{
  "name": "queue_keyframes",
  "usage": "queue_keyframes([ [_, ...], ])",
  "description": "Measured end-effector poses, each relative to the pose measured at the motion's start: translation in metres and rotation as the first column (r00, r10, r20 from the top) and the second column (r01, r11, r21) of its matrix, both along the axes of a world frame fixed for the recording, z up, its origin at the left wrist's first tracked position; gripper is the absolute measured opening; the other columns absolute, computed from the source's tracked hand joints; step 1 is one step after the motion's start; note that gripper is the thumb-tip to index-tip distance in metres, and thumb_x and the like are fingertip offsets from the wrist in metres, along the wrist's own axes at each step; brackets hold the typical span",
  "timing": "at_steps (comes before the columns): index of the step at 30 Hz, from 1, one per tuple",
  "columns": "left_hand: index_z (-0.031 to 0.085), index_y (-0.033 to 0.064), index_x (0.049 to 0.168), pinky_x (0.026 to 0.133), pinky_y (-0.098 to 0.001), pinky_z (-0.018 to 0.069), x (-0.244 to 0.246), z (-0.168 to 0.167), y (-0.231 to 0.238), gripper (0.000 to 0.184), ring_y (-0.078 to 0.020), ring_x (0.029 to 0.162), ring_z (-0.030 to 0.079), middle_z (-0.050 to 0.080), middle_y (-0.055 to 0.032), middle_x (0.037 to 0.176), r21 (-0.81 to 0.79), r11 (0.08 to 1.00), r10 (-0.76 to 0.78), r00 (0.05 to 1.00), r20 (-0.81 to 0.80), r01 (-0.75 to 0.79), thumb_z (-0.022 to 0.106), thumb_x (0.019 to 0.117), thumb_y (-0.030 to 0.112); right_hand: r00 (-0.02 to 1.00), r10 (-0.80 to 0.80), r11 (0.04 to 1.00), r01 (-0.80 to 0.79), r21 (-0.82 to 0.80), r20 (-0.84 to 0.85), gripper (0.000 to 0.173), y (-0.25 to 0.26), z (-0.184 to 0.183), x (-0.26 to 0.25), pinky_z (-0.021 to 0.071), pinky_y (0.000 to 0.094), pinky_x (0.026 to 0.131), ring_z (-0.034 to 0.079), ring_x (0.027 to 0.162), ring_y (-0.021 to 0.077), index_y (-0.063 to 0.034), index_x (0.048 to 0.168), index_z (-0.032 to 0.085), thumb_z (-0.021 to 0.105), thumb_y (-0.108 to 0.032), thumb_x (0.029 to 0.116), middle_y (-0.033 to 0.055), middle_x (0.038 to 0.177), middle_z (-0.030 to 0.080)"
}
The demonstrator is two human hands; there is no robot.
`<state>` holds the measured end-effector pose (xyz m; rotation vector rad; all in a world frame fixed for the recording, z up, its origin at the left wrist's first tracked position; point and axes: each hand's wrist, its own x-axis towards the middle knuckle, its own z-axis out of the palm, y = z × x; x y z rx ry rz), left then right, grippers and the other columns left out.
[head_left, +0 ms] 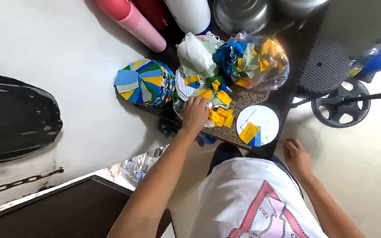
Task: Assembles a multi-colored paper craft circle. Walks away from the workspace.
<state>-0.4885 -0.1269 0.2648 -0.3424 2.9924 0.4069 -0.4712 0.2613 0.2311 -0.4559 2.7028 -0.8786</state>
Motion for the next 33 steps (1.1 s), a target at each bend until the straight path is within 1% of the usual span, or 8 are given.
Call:
queue_keyframes([
  [7,0.074,-0.0034,0.109,0.103,-0.0593,0.047,-0.004,0.009,-0.012,0.019,-0.0438,0.117,0.063,0.07,-0.0231,0.119,0.112,0.994,-0.018,1.0,0.022,0.015,0.06,0.1015,0.008,0.998,-0.064,0.998,0.063,-0.01,-0.008,0.026,-0.007,0.001,0.012,0.0582,0.0565,0.08,0.071,0.1,0.043,0.0014,0.112,0.075,0.053,0.0,0.0984,0.0264,0.114,0.069],
  [12,0.073,-0.0024,0.11,0.095,-0.0585,0.0508,-0.017,0.029,-0.024,0.019,-0.0379,0.106,0.068,0.071,-0.0226,0.11,0.297,0.933,0.145,0.968,0.206,-0.203,0.064,0.1016,0.012,0.996,-0.089,0.996,0.088,-0.016,-0.011,0.025,-0.013,0.002,0.013,0.0578,0.0569,0.079,0.071,0.1,0.0424,0.0021,0.111,0.075,0.054,-0.003,0.0997,0.026,0.114,0.069],
  [16,0.068,-0.0021,0.108,0.082,-0.0482,0.0513,-0.029,0.044,-0.042,0.016,-0.0253,0.088,0.062,0.066,-0.017,0.101,0.505,0.773,0.267,0.919,0.29,-0.383,0.065,0.1005,0.012,0.994,-0.099,0.995,0.098,-0.022,-0.038,0.025,-0.016,0.006,0.012,0.0584,0.0554,0.079,0.071,0.098,0.0417,0.0012,0.111,0.075,0.054,-0.003,0.0995,0.0258,0.112,0.069],
  [22,0.057,0.0032,0.105,0.087,-0.0314,0.0512,-0.041,0.076,-0.059,0.007,-0.0108,0.089,0.058,0.059,-0.0044,0.098,0.752,0.476,0.306,0.887,0.345,-0.457,0.051,0.1048,0.006,0.994,-0.074,0.995,0.068,-0.075,-0.086,0.026,-0.037,0.014,0.002,0.0589,0.0522,0.078,0.071,0.094,0.0385,-0.0004,0.112,0.076,0.052,-0.003,0.0997,0.0235,0.108,0.07],
  [26,0.055,0.0092,0.107,0.092,-0.0352,0.0555,-0.043,0.078,-0.067,0.014,-0.0129,0.097,0.065,0.063,-0.0026,0.103,0.847,0.241,0.283,0.869,0.405,-0.473,0.042,0.1028,0.009,0.995,-0.025,0.993,0.014,-0.12,-0.093,0.025,-0.066,0.02,-0.009,0.0588,0.0532,0.079,0.072,0.095,0.038,-0.001,0.111,0.075,0.053,-0.003,0.0991,0.0224,0.11,0.071],
  [30,0.057,0.0068,0.101,0.085,-0.029,0.0526,-0.041,0.079,-0.057,0.013,-0.0095,0.093,0.063,0.067,-0.0042,0.108,0.797,0.43,0.212,0.905,0.368,-0.424,0.044,0.104,0.007,0.984,0.035,0.962,0.014,-0.274,0.173,0.027,-0.114,0.044,-0.026,0.0578,0.0459,0.089,0.072,0.1,0.0294,0.0011,0.115,0.074,0.053,-0.01,0.1031,0.0188,0.111,0.074],
  [32,0.054,0.0085,0.095,0.08,-0.0252,0.0521,-0.036,0.084,-0.047,0.014,-0.0059,0.093,0.064,0.07,-0.0032,0.115,0.799,0.508,0.137,0.946,0.295,-0.323,0.044,0.1035,0.005,0.839,0.054,0.852,0.244,-0.463,0.541,0.033,-0.146,0.063,-0.037,0.0578,0.0313,0.088,0.071,0.097,0.015,0.0035,0.119,0.07,0.046,-0.017,0.1092,0.0117,0.109,0.074],
  [33,0.054,0.0077,0.094,0.079,-0.0276,0.0518,-0.032,0.086,-0.042,0.012,-0.0077,0.096,0.065,0.07,-0.0046,0.121,0.799,0.55,0.08,0.968,0.238,-0.242,0.045,0.101,0.003,0.686,0.121,0.745,0.415,-0.522,0.718,0.04,-0.16,0.072,-0.042,0.0584,0.0303,0.088,0.071,0.097,0.0138,0.0057,0.123,0.065,0.038,-0.022,0.1126,0.0107,0.109,0.073],
])
